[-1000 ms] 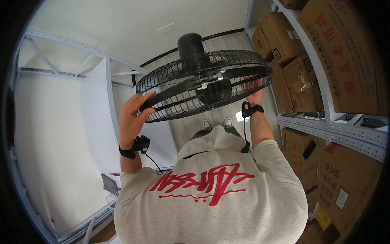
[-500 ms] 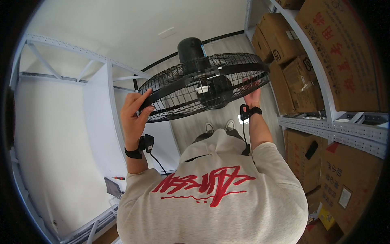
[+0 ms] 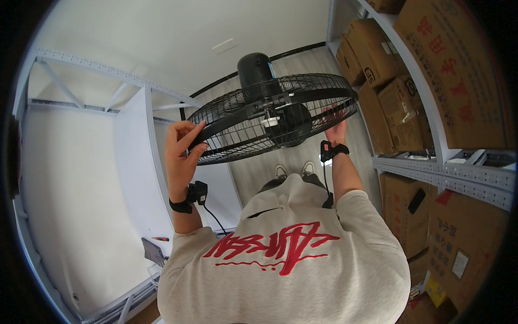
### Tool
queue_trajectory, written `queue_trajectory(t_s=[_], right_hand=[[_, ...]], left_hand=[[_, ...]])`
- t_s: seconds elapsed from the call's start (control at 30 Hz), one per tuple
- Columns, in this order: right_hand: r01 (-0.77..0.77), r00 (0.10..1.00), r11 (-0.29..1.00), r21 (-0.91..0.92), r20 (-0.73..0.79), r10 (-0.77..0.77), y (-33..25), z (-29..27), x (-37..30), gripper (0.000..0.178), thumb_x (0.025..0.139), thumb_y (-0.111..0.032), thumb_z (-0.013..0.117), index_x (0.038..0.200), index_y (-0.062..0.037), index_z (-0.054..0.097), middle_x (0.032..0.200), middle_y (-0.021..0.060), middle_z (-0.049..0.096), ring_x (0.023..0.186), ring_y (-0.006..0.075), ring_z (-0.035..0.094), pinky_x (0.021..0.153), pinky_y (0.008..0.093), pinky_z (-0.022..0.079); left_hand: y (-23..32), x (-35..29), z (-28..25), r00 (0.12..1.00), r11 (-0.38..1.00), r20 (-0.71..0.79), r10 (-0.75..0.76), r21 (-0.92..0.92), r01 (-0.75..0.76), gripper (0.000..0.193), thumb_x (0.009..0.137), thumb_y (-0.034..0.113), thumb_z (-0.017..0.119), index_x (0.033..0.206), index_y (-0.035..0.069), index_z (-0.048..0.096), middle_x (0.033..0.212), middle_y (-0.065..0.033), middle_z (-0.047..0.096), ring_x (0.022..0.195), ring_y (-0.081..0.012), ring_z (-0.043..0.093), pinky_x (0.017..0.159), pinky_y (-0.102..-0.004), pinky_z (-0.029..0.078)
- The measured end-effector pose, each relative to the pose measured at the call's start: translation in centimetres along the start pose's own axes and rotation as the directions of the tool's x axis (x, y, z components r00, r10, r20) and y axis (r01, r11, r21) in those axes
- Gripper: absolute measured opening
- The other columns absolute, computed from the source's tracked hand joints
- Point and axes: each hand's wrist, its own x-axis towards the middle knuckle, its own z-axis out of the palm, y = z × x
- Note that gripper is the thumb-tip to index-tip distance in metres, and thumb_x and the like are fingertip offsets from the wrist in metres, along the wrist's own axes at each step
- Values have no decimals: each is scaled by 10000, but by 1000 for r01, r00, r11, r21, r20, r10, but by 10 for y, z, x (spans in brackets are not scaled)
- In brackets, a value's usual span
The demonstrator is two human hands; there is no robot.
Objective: The person assembles a black pedestal fan by attaching the front grille, inserting a small white component into the motor housing, and securing the assembly with a screwdriver. They then wipe the fan with a gray cloth.
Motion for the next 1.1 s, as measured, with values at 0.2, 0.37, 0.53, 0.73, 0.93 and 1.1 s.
queue_trajectory(t_s=[0.2, 0.37, 0.53, 0.73, 0.93, 1.1], right_hand=[[19, 999, 1000, -13, -36, -20, 1, -2, -1, 479, 1026, -473, 534, 1336, -111, 574, 1264, 81, 604, 1227, 281, 552, 1045, 529, 418], [29, 1000, 999, -28, -3, -29, 0, -4, 2, 474, 1029, -476, 521, 1338, -120, 575, 1249, 61, 622, 1212, 278, 558, 1041, 510, 419], [43, 999, 990, -136, 7, -43, -6, -8, 5, 469, 999, -543, 538, 1288, -185, 626, 1286, 43, 630, 1215, 250, 581, 1022, 513, 431], [46, 998, 997, -67, -35, -48, -8, 0, 2, 447, 1028, -481, 511, 1309, -148, 606, 1258, 38, 624, 1193, 246, 566, 1016, 475, 423], [66, 997, 991, -115, -42, -71, -9, -1, 0, 459, 1023, -501, 520, 1337, -175, 598, 1261, 25, 618, 1227, 245, 555, 1054, 479, 406], [69, 997, 993, -100, -21, -71, -7, 3, 1, 478, 1021, -517, 523, 1351, -178, 588, 1252, 30, 617, 1244, 253, 549, 1061, 493, 405]], left_hand=[[-6, 7, -1, 997, 992, 32, 64, 108, -67, 512, 721, 20, 810, 1221, 106, 746, 993, -43, 566, 958, -226, 517, 847, -323, 451], [-5, 7, -1, 999, 996, 36, 28, 88, -31, 516, 721, 26, 808, 1227, 103, 742, 1008, -44, 575, 971, -230, 516, 860, -328, 446], [-7, 1, 5, 999, 990, 8, 32, 134, -33, 525, 723, 34, 812, 1238, 98, 738, 1050, -48, 568, 1020, -234, 520, 897, -328, 442], [-18, -6, 13, 997, 993, -41, 61, 99, -57, 534, 719, 18, 809, 1244, 88, 738, 1088, -55, 558, 1072, -244, 505, 947, -340, 426], [-18, -7, 12, 998, 995, -28, 56, 82, -53, 534, 712, 5, 808, 1236, 86, 742, 1082, -50, 558, 1082, -245, 501, 960, -344, 421], [-29, -3, 5, 1000, 997, 6, -17, -81, 17, 514, 713, 10, 819, 1217, 79, 749, 1050, -34, 556, 1046, -200, 517, 922, -302, 435]])
